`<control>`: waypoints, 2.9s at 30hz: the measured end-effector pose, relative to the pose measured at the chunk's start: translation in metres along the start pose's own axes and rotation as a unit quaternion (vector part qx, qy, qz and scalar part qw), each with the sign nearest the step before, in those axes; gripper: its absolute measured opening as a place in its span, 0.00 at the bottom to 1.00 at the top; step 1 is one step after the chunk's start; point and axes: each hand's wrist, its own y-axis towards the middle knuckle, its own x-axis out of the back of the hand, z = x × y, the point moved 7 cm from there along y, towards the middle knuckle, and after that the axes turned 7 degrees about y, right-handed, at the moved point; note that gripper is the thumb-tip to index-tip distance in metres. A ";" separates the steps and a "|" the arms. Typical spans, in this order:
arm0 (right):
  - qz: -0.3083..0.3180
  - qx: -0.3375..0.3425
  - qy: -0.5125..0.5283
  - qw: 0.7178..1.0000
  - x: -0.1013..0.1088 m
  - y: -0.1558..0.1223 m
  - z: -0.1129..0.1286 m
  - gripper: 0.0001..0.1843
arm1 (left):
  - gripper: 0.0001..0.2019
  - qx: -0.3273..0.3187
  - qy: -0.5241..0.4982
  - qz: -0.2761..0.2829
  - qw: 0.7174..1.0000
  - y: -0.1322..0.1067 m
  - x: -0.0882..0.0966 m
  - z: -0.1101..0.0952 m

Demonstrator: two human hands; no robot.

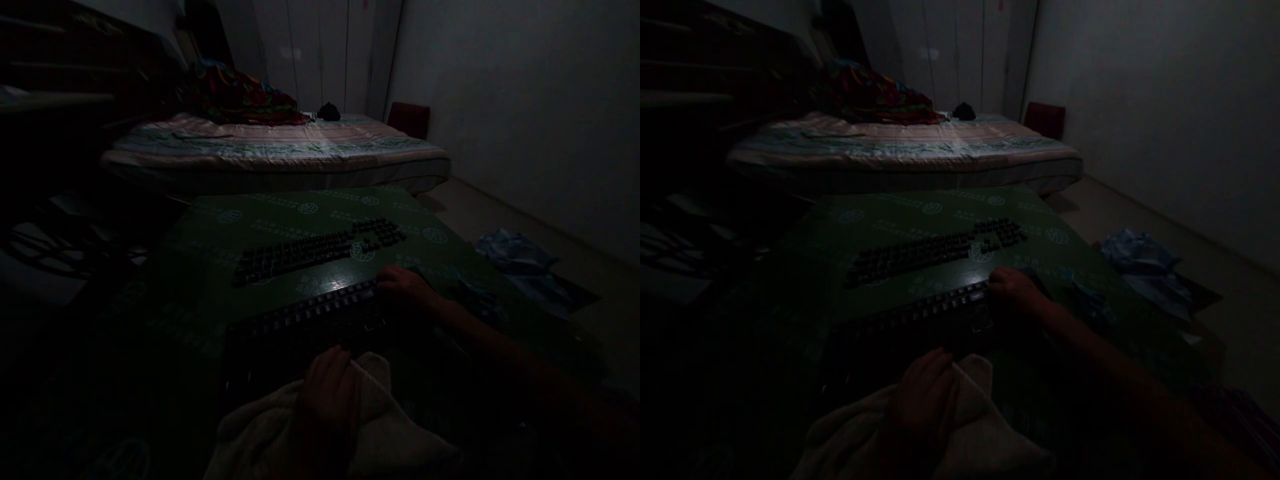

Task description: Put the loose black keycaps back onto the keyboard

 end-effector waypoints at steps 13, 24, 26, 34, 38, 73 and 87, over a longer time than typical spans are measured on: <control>0.002 -0.002 0.001 1.000 -0.001 0.000 -0.002 0.08 | 0.07 -0.001 0.000 -0.002 1.000 0.003 0.002 -0.001; 0.013 -0.005 -0.002 1.000 -0.001 0.004 0.000 0.08 | 0.08 -0.002 0.005 0.001 1.000 0.003 0.001 -0.001; 0.021 -0.007 -0.004 1.000 0.001 0.004 0.001 0.08 | 0.08 -0.004 0.006 0.005 1.000 0.003 0.001 -0.001; 0.082 -0.047 -0.016 0.995 0.009 0.009 -0.003 0.09 | 0.05 -0.030 -0.008 0.032 0.999 0.010 0.002 0.000; 0.104 -0.053 -0.015 0.993 0.010 0.012 -0.004 0.10 | 0.05 -0.046 -0.016 0.042 0.998 0.012 0.000 0.000; 0.079 -0.042 -0.009 0.996 0.001 0.009 -0.014 0.09 | 0.07 -0.010 0.005 0.013 1.000 0.002 -0.005 0.001; 0.083 -0.046 -0.012 0.995 0.007 0.008 -0.006 0.09 | 0.06 -0.012 0.001 0.004 1.000 0.003 -0.002 -0.001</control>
